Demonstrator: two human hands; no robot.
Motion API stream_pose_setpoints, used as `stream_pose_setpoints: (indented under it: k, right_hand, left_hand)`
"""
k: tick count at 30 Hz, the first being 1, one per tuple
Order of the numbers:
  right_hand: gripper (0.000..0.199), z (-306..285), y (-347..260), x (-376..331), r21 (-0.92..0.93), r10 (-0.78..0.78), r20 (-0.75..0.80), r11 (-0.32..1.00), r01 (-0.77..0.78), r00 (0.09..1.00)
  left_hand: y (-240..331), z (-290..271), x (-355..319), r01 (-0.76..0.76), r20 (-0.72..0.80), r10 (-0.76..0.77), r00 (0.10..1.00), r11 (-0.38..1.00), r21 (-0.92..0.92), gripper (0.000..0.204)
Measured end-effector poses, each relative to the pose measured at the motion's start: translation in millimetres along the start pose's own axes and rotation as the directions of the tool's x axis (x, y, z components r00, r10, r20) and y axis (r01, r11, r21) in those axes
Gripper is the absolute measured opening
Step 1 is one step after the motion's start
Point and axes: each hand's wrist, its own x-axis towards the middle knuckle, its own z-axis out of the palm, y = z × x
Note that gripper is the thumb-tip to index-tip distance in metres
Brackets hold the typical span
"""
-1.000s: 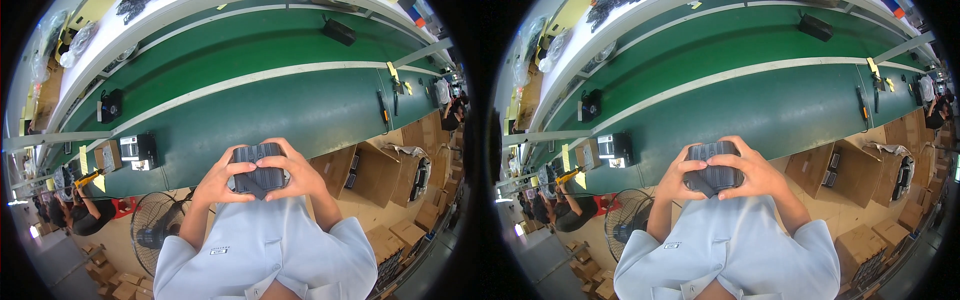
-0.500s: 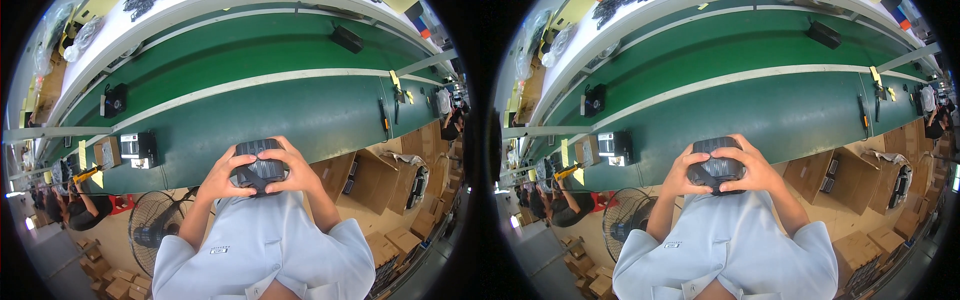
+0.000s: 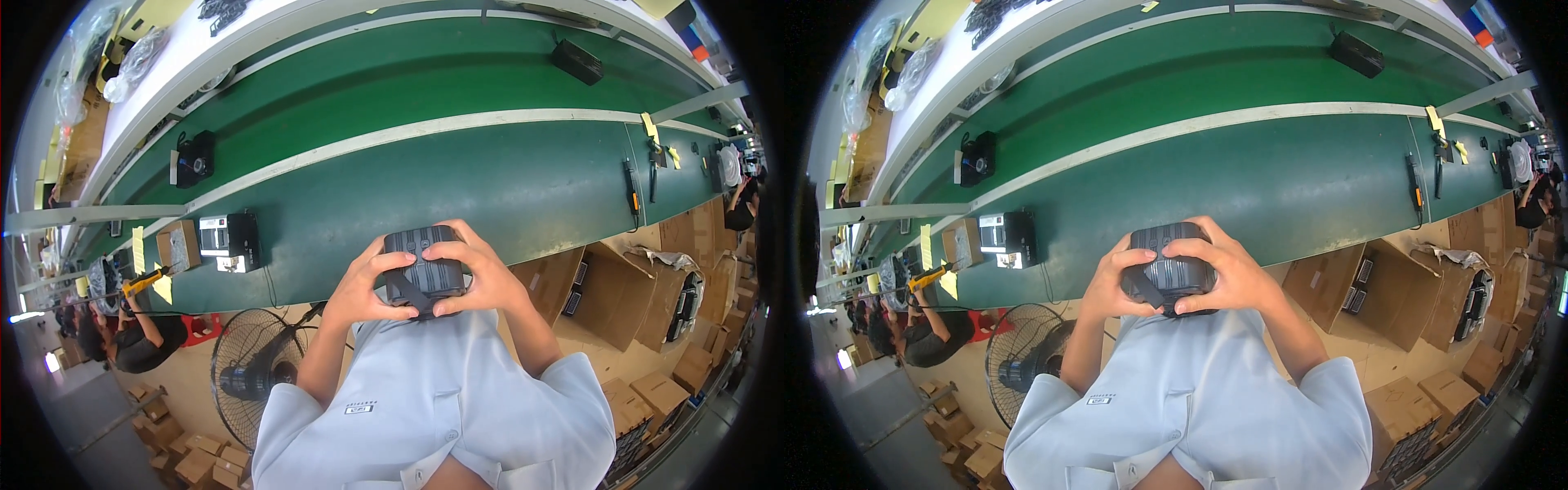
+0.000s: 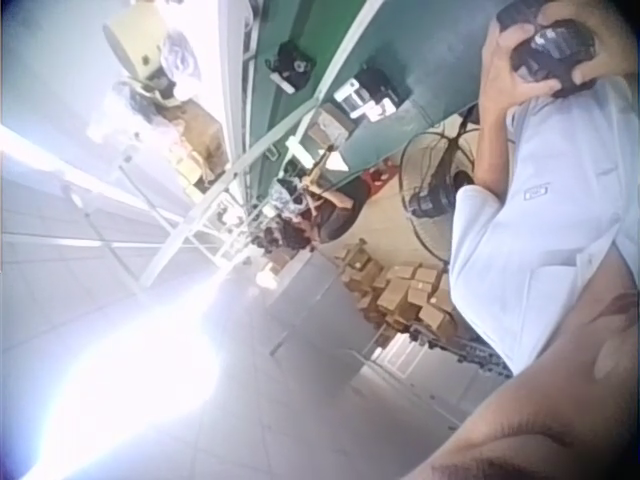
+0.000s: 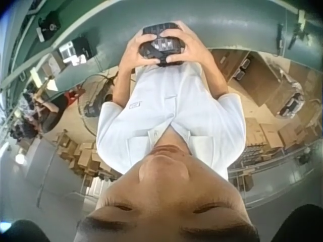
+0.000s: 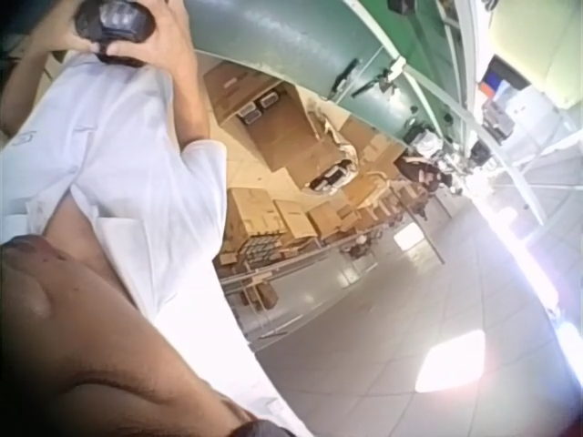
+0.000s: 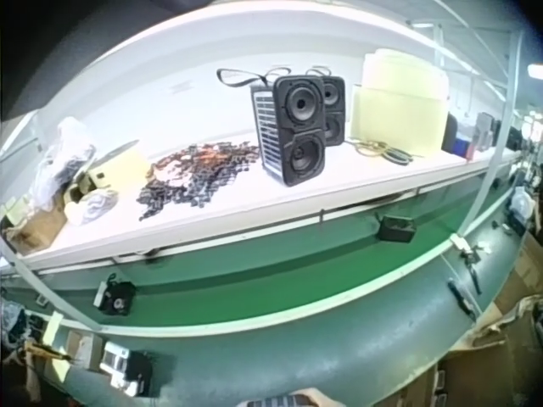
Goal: Assembling and inspecting small portable speakers on a factory production line.
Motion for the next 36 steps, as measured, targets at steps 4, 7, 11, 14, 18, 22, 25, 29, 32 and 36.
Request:
stream_pose_setpoints:
  k: [4, 7, 11, 14, 18, 22, 25, 29, 32, 36]
  right_hand:
    - [0.077, 1, -1, -1, -0.005, -0.018, -0.012, 1.000, 0.018, 1.000]
    - [0.076, 0, -2, -5, -0.008, -0.003, 0.020, 1.000, 0.003, 1.000]
    - [0.080, 1, -3, -6, -0.026, 0.003, 0.021, 1.000, -0.003, 1.000]
    - [0.090, 5, 3, -10, 0.000, -0.003, -0.007, 1.000, 0.003, 1.000]
    - [0.105, 22, 14, -21, 0.225, 0.064, -0.159, 0.974, -0.027, 0.985]
    - [0.113, 29, 30, -31, 0.172, -0.049, -0.136, 0.982, 0.073, 0.989]
    - [0.113, 31, 29, -33, 0.232, -0.011, -0.184, 0.971, 0.054, 0.983]
    - [0.113, 26, 24, -33, 0.131, -0.084, -0.119, 0.986, 0.099, 0.989]
    - [0.114, 25, 26, -37, 0.202, -0.017, -0.149, 0.978, 0.047, 0.989]
    - [0.115, 21, 23, -34, 0.210, 0.016, -0.148, 0.978, 0.015, 0.989]
  left_hand:
    - [3, 1, -1, -0.002, 0.004, 0.002, 1.000, 1.000, 0.021, 0.087]
    - [5, 1, -3, -0.007, 0.015, 0.006, 1.000, 1.000, 0.022, 0.087]
    - [8, 0, -2, 0.013, 0.016, -0.013, 1.000, 0.999, 0.038, 0.087]
    - [8, 1, -3, 0.022, 0.022, -0.023, 1.000, 0.999, 0.023, 0.085]
    - [10, 0, 2, 0.019, 0.045, -0.021, 0.999, 0.999, 0.039, 0.083]
    - [12, 1, 2, 0.018, 0.058, -0.022, 0.998, 0.997, 0.076, 0.084]
    - [14, 4, 3, 0.020, 0.071, -0.026, 0.997, 0.997, 0.079, 0.084]
    - [18, 0, 7, -0.013, 0.139, -0.001, 0.990, 0.995, 0.101, 0.082]
    - [24, 2, 10, 0.048, 0.163, -0.065, 0.985, 0.993, 0.109, 0.080]
    - [26, 3, 12, 0.053, 0.149, -0.080, 0.986, 0.982, 0.180, 0.079]
